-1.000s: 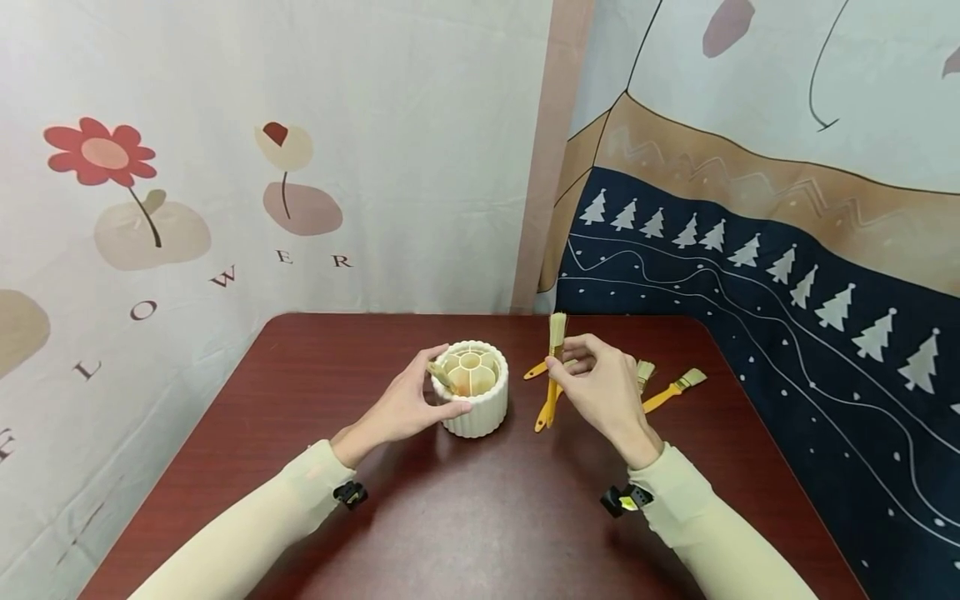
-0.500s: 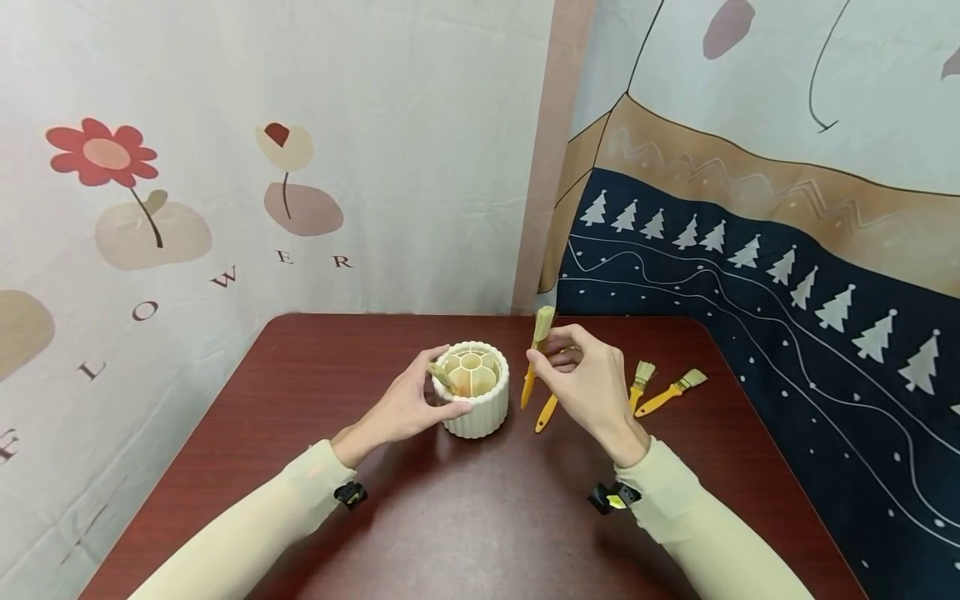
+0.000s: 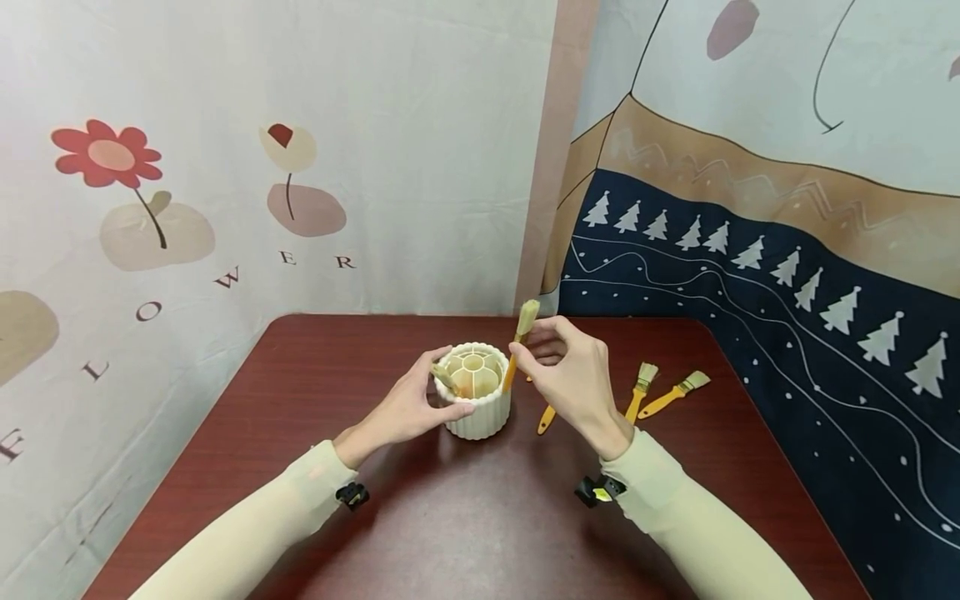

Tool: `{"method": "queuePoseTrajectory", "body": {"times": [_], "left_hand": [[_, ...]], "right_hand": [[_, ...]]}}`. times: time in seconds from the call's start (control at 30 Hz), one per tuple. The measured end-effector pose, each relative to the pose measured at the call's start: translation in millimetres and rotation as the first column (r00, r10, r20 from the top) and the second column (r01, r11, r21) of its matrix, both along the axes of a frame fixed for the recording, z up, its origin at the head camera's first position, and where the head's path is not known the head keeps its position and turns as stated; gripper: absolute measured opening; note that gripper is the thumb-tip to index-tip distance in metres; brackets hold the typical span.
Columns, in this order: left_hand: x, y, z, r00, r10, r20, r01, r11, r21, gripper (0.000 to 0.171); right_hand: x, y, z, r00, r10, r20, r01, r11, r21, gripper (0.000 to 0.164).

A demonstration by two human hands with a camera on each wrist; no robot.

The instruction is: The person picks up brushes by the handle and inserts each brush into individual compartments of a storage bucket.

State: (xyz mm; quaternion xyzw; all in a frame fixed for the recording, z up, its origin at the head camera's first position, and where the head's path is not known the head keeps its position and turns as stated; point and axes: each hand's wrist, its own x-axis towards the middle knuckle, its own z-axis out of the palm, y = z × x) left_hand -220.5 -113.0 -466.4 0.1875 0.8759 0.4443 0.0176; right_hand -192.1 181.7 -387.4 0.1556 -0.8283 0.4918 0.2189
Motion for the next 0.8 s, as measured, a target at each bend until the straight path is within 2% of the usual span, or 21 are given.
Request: {"method": "queuePoseTrajectory", "body": {"times": [0.43, 0.8], "left_hand": [[-0.1, 0.5, -1.5, 1.0, -0.009, -0.012, 0.009, 1.0, 0.004, 0.116], [1.5, -0.8, -0.1, 1.0, -0.013, 0.002, 0.013, 1.0, 0.027, 0.115]], "right_hand": [[-4.1, -14.2, -2.8, 0.998, 0.053, -0.031, -0.054, 0.998, -0.036, 0.032], [-16.4, -21.4, -24.1, 0.993, 0.089, -0.081, -0.091, 0.996, -0.022, 0.026]]}}
